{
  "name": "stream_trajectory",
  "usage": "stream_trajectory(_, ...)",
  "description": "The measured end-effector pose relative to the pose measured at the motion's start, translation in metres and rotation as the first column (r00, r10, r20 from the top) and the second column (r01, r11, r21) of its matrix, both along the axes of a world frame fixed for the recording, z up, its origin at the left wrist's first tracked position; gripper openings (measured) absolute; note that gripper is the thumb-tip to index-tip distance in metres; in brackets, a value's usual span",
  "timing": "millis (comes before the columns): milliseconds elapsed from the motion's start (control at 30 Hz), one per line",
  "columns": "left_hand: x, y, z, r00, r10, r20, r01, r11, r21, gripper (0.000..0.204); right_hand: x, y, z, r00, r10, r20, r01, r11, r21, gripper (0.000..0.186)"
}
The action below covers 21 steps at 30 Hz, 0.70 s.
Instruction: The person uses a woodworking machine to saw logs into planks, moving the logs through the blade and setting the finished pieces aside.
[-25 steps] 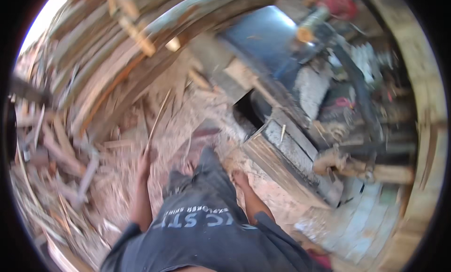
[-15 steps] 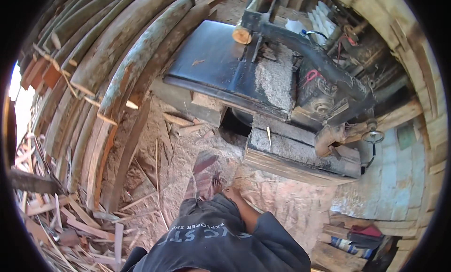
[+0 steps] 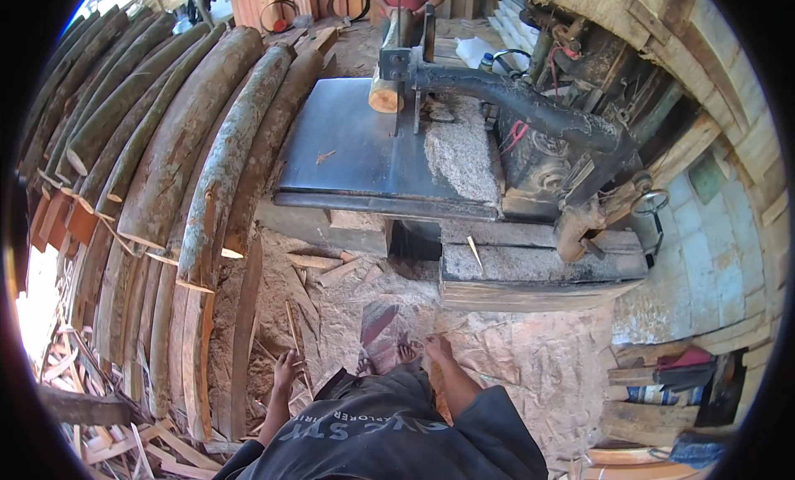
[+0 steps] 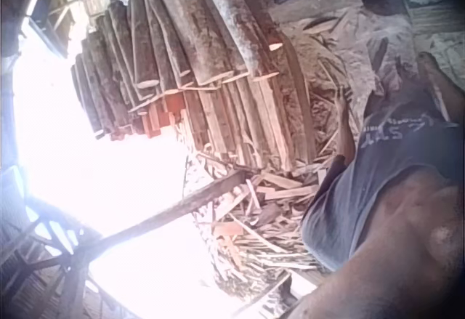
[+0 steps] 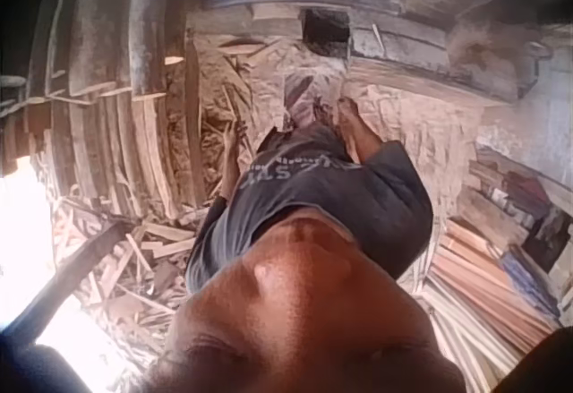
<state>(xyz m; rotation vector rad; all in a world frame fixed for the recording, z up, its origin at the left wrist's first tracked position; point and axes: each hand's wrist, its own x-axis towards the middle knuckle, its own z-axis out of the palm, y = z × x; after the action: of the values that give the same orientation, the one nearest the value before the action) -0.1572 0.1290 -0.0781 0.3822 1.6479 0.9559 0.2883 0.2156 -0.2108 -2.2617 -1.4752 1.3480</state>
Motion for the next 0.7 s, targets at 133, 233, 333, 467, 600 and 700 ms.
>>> stream_trajectory(133,-0.033,-0.009,-0.034,0.996,-0.087,0.014,0.088,0.989,-0.115,0.043,-0.043,-0.038,0.009,0.985,-0.137,-0.103,0.126,0.986,-0.105,0.034)
stream_trajectory(233,-0.067,-0.048,-0.088,0.988,-0.143,0.059,0.154,0.943,-0.296,0.041,-0.065,-0.074,0.000,0.995,0.009,0.097,-0.002,0.998,-0.066,0.042)
stream_trajectory(333,-0.073,-0.074,-0.104,0.977,-0.214,0.025,0.202,0.871,-0.448,0.038,-0.075,-0.095,-0.033,0.997,-0.023,0.071,0.027,0.998,-0.055,0.049)
stream_trajectory(467,-0.068,-0.040,-0.096,0.754,-0.649,-0.105,0.565,0.721,-0.401,0.037,-0.068,-0.099,-0.044,1.000,0.024,-0.004,-0.025,0.995,-0.095,0.044)
stream_trajectory(600,-0.044,0.027,-0.072,0.878,-0.478,-0.012,0.440,0.819,-0.369,0.042,-0.055,-0.078,-0.084,0.996,-0.006,-0.088,-0.011,0.981,-0.192,0.044)
stream_trajectory(700,-0.043,0.105,-0.076,0.934,-0.355,0.025,0.347,0.890,-0.295,0.051,-0.044,-0.049,-0.131,0.992,-0.106,-0.074,0.098,0.990,-0.104,0.044)
